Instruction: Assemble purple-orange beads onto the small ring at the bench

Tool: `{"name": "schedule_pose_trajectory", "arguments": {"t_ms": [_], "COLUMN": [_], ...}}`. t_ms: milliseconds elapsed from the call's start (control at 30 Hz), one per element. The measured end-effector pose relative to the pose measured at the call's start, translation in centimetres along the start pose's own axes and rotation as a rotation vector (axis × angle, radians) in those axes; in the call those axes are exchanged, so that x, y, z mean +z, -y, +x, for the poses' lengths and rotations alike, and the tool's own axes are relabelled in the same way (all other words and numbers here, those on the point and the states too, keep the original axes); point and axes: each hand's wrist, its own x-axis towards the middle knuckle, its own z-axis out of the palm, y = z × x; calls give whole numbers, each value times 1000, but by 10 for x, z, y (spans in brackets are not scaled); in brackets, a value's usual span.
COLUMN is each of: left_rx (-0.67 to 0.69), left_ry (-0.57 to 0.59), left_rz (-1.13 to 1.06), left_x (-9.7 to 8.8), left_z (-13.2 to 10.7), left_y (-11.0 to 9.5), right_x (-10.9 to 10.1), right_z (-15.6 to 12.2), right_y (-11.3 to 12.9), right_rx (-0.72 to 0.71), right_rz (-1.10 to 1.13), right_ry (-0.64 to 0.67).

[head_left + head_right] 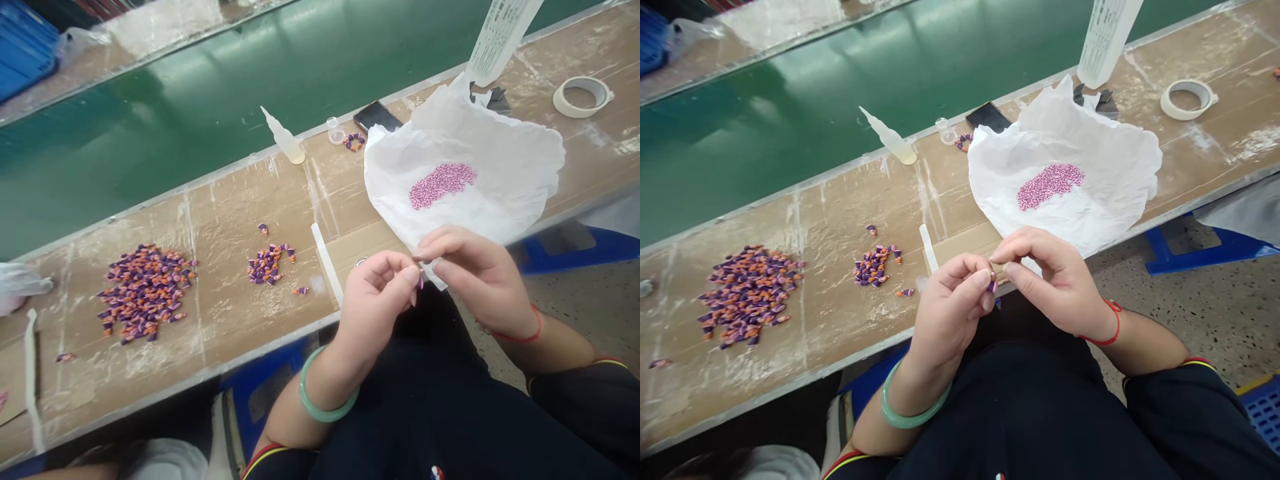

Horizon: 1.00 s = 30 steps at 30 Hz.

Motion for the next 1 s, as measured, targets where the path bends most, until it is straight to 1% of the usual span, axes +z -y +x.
{"name": "schedule_pose_trajectory", "arguments": {"t_ms": [167, 300, 400, 467, 533, 600, 667, 733, 800, 833, 900, 1000], "left_rx": [31, 57, 31, -5, -65, -133, -183, -218, -237, -234, -192, -45], "left_ry": [-41, -80, -90, -62, -17, 23, 51, 71, 81, 82, 78, 40], "left_rz": [108, 160, 190, 146, 53, -43, -104, -123, -102, -78, -12, 126], "left_x": [-1, 4, 5, 3, 1, -1, -2, -3, -3, -4, -3, -1], "left_z": [-3, -6, -6, -6, -5, -4, -4, -3, -3, -2, -3, -6], "left_y": [-4, -9, -11, -12, -12, -12, -13, -13, -14, -14, -14, -15], "right_x": [-8, -8, -7, -7, -7, -7, -8, -10, -14, -17, -21, -25], "right_z": [11, 14, 15, 16, 16, 16, 16, 16, 19, 20, 25, 28], "right_y": [20, 25, 26, 26, 26, 24, 21, 18, 15, 14, 13, 14], "right_rx": [-19, -52, -58, -38, -5, -11, -122, -302, -438, -462, -449, -459], "right_rz": [-274, -376, -406, -389, -350, -336, -387, -488, -562, -575, -562, -553], "right_ry": [166, 191, 198, 215, 235, 244, 228, 221, 264, 300, 363, 388]}}
